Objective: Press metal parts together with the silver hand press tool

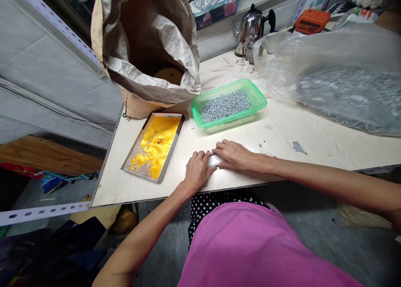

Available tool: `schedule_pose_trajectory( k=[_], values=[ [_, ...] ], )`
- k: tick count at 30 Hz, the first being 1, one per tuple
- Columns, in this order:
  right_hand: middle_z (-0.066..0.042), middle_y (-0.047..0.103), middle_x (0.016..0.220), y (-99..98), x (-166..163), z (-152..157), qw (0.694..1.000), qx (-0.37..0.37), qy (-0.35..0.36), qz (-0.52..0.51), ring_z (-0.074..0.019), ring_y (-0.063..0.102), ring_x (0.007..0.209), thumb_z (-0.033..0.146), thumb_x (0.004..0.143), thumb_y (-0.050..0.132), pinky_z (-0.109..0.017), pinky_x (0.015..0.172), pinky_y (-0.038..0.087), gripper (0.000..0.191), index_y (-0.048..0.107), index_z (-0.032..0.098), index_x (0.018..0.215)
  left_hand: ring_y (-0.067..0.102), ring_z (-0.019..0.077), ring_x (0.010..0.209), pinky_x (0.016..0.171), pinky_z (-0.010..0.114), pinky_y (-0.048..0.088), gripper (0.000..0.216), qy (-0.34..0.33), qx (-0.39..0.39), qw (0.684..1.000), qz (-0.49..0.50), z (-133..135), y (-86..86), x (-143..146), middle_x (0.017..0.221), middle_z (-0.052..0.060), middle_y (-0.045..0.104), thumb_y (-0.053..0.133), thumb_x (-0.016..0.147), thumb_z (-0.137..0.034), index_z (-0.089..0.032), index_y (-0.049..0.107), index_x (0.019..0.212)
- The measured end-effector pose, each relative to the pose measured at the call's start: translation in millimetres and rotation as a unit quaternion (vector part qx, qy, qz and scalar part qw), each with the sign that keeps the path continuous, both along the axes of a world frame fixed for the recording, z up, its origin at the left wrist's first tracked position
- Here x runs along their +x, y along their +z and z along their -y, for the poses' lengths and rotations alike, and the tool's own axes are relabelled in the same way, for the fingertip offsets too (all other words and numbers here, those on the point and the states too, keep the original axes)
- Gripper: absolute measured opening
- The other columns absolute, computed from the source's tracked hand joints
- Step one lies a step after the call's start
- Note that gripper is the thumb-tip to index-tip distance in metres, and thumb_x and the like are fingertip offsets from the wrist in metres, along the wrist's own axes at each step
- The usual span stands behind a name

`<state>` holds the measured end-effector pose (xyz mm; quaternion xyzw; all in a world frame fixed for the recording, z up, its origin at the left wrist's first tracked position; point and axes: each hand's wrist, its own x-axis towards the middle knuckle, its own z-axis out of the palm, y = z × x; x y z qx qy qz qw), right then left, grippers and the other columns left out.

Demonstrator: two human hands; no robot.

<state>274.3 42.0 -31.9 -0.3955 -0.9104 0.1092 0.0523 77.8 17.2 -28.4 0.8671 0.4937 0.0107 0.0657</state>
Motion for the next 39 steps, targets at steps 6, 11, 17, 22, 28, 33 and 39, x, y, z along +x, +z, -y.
schedule_pose_trajectory(
  k=[6, 11, 17, 22, 28, 33, 39],
  values=[
    [-0.015, 0.063, 0.109, -6.5, 9, -21, 0.999, -0.016, 0.016, -0.037, -0.0253, 0.055, 0.097, 0.035, 0.097, 0.053, -0.036, 0.083, 0.040, 0.032, 0.062, 0.011, 0.116, 0.040, 0.0344, 0.138, 0.111, 0.052, 0.038, 0.050, -0.040, 0.065, 0.995, 0.071, 47, -16.4, 10, 0.144, 0.018, 0.048, 0.059, 0.093, -0.031, -0.013, 0.044, 0.138],
    [-0.011, 0.065, 0.100, -16.4, 3, -37, 0.998, 0.032, -0.043, -0.029, -0.0248, 0.053, 0.094, 0.023, 0.094, 0.057, -0.034, 0.079, 0.036, 0.015, 0.067, 0.013, 0.098, 0.035, 0.0320, 0.143, 0.116, 0.056, 0.032, 0.053, -0.056, 0.014, 0.991, 0.125, 75, -25.5, 20, 0.147, 0.015, 0.048, 0.051, 0.097, -0.040, -0.016, 0.041, 0.143],
    [-0.011, 0.065, 0.096, -7.4, -25, -48, 0.995, 0.066, -0.071, -0.013, -0.0241, 0.049, 0.091, 0.020, 0.094, 0.055, -0.034, 0.077, 0.033, 0.014, 0.068, 0.015, 0.092, 0.032, 0.0322, 0.145, 0.118, 0.058, 0.026, 0.057, -0.035, -0.013, 0.986, 0.161, 74, -25.0, 21, 0.147, 0.017, 0.048, 0.051, 0.095, -0.048, -0.015, 0.042, 0.141],
    [-0.008, 0.062, 0.105, 9.0, -75, -14, 0.985, 0.058, 0.155, -0.039, -0.0245, 0.047, 0.099, 0.025, 0.091, 0.063, -0.035, 0.076, 0.033, 0.010, 0.070, 0.022, 0.096, 0.051, 0.0313, 0.129, 0.109, 0.050, 0.041, 0.051, -0.048, -0.037, 0.981, 0.184, 78, -26.7, 19, 0.131, 0.017, 0.060, 0.056, 0.093, -0.048, -0.014, 0.053, 0.130],
    [-0.008, 0.062, 0.094, -5.1, -105, 2, 0.954, 0.067, 0.287, -0.061, -0.0244, 0.046, 0.105, 0.020, 0.089, 0.063, -0.038, 0.083, 0.036, 0.011, 0.066, 0.018, 0.078, 0.067, 0.0188, 0.090, 0.083, 0.032, 0.055, 0.022, -0.158, -0.012, 0.957, 0.241, 105, -2.8, -15, 0.097, 0.007, 0.073, 0.049, 0.098, -0.029, -0.019, 0.066, 0.108],
    [-0.008, 0.065, 0.097, -3.9, -102, 7, 0.932, 0.022, 0.299, -0.204, -0.0195, 0.054, 0.093, 0.019, 0.097, 0.048, -0.036, 0.081, 0.043, 0.017, 0.064, 0.017, 0.093, 0.063, 0.0206, 0.080, 0.072, 0.036, 0.054, 0.022, 0.032, 0.162, 0.963, 0.213, 81, 27.4, -92, 0.085, 0.006, 0.071, 0.047, 0.097, -0.020, -0.021, 0.069, 0.098],
    [-0.007, 0.067, 0.088, 36.6, -72, -20, 0.904, 0.124, 0.084, -0.399, -0.0185, 0.061, 0.083, 0.022, 0.099, 0.048, -0.034, 0.076, 0.050, 0.016, 0.063, 0.019, 0.099, 0.057, 0.0242, 0.095, 0.083, 0.036, 0.049, 0.025, 0.225, 0.195, 0.954, 0.026, 2, 37.1, -186, 0.098, 0.009, 0.069, 0.047, 0.098, -0.025, -0.020, 0.070, 0.106]
  ],
)
